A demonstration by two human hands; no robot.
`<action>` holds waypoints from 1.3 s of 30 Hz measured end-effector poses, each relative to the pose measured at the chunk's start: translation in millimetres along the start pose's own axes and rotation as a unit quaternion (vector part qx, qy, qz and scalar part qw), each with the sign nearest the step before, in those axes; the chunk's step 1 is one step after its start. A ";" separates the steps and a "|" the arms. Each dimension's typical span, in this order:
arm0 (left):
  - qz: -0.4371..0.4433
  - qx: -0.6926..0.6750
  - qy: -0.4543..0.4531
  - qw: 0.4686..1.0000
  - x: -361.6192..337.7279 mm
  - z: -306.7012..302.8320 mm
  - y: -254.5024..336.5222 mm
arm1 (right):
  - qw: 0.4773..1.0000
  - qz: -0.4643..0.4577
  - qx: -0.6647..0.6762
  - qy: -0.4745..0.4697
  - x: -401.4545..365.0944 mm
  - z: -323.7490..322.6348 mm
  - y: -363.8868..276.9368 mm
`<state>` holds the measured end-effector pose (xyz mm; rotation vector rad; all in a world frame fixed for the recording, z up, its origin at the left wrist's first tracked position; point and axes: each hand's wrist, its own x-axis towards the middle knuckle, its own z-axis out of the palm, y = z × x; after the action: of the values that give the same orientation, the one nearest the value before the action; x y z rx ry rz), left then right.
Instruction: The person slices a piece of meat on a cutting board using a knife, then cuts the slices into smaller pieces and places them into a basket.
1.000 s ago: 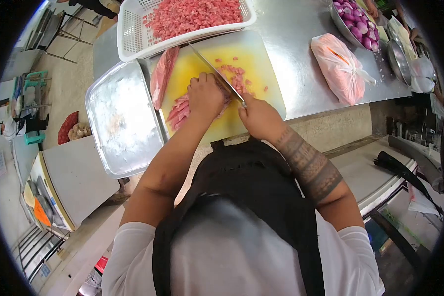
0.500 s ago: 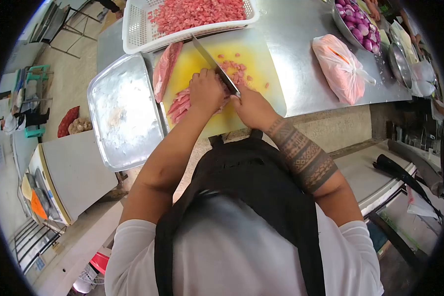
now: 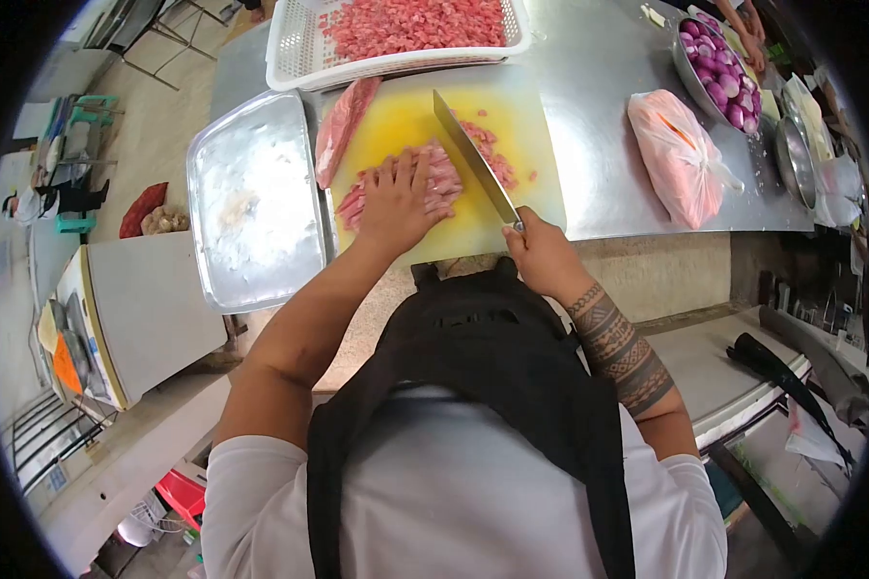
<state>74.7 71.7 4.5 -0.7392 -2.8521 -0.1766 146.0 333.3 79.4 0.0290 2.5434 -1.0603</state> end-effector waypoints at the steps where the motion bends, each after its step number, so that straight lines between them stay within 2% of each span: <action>1: -0.006 0.006 0.001 1.000 0.7 0.4 1.7 | 1.000 -0.003 0.000 0.001 -0.3 0.2 0.1; 9: -0.037 0.042 0.031 0.998 1.1 -1.5 10.5 | 1.000 -0.013 0.023 -0.012 -7.2 -1.0 -5.1; 14: -0.085 0.078 0.028 0.993 4.2 1.6 17.0 | 0.999 -0.033 0.041 0.001 -16.2 0.9 0.4; 17: -0.122 0.093 -0.006 0.988 11.2 -0.8 22.3 | 0.999 -0.035 0.037 0.002 -25.3 1.5 -0.8; 20: -0.138 0.028 0.035 0.989 17.1 -1.6 21.4 | 0.999 -0.029 0.034 0.004 -31.7 2.2 -0.4; 23: -0.151 -0.052 0.036 0.987 47.8 20.5 -8.2 | 0.999 -0.036 0.026 0.008 -31.1 7.9 7.5; 26: -0.186 -0.064 -0.046 0.979 61.9 21.1 2.4 | 0.999 -0.044 0.023 0.007 -28.0 7.2 10.6; 29: -0.184 -0.007 -0.012 0.983 63.7 31.0 8.7 | 0.999 -0.042 0.008 0.001 -26.6 -0.7 8.2; 34: -0.195 -0.055 -0.044 0.978 61.0 -9.3 22.2 | 0.997 -0.046 -0.039 -0.041 -49.8 -29.9 -31.5; 37: -0.197 -0.064 -0.051 0.977 60.6 -9.4 23.0 | 0.993 -0.072 -0.063 -0.068 -24.6 -33.1 -41.4; 39: -0.199 -0.061 -0.066 0.976 62.1 -6.9 19.8 | 0.994 -0.092 -0.046 -0.040 18.5 -4.1 -29.0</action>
<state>32.2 117.0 25.7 -0.1929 -3.1084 -0.3750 122.8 313.2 95.2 -0.2737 2.5560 -0.9871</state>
